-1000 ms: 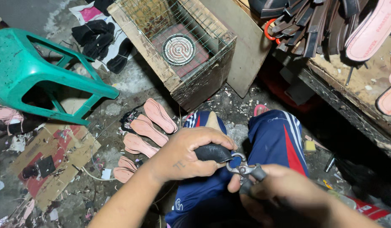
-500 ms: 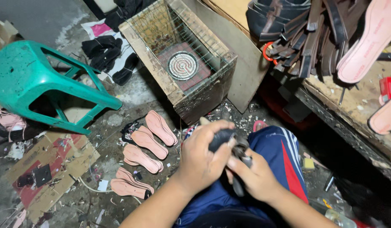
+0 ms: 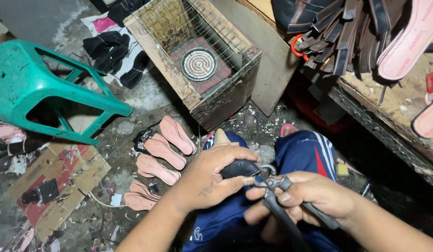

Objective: The person sits with a shoe on their lap and trims the edge of the black sole with pincers, then hammers the sole edge with a hammer and presses the sole to shape it. They turn the shoe over repeatedly to work around the sole and finally set the finished shoe aside.

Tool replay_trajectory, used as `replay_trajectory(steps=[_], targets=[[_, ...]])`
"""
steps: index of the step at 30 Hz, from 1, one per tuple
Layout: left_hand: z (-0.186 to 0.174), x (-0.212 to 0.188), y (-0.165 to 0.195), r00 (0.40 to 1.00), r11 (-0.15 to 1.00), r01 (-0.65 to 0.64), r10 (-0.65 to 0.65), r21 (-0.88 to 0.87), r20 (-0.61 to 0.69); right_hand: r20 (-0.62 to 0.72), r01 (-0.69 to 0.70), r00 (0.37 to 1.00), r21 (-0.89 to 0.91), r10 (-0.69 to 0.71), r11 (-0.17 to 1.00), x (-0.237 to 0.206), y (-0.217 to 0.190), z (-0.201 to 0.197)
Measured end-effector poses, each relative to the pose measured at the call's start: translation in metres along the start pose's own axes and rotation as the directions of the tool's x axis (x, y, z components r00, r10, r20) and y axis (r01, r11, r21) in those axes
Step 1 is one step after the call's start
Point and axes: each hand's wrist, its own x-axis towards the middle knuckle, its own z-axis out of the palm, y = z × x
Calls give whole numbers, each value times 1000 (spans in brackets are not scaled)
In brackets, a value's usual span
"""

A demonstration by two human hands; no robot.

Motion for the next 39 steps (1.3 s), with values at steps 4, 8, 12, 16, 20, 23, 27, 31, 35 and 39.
replay_trajectory(steps=[4, 8, 12, 16, 20, 23, 27, 31, 35, 39], targets=[[-10, -1, -4, 997, 990, -29, 37, -135, 60, -166, 37, 986, 5, -36, 999, -2, 21, 8], [6, -4, 2, 981, 957, 88, -132, -278, -142, -395, 183, 842, -433, -368, 883, 31, 41, 18], [37, 7, 4, 836, 899, 115, -317, -423, -447, -373, 163, 522, -839, -767, 518, 85, 39, 10], [39, 10, 0, 756, 932, 112, -305, -345, -579, -73, 158, 468, -974, -881, 164, 94, 25, 0], [27, -2, 5, 838, 951, 210, -294, -226, -459, -355, 126, 859, -550, -368, 825, 65, -2, 0], [19, -8, 7, 912, 992, 125, -113, 3, -395, -246, 126, 932, -467, -266, 875, 49, -22, 11], [19, -5, 9, 901, 990, 57, 6, 132, -433, -100, -110, 831, -994, -547, 14, 23, -28, 37], [23, -2, 14, 913, 990, 15, 43, 138, -406, -242, -211, 873, -970, -422, 121, 9, -34, 55], [25, -4, 21, 940, 989, -42, 87, 141, -331, -418, -331, 884, -876, -209, 351, 4, -40, 59], [28, -6, 28, 964, 990, -76, 104, 123, -246, -298, -194, 946, -833, -124, 518, -14, -41, 51]])
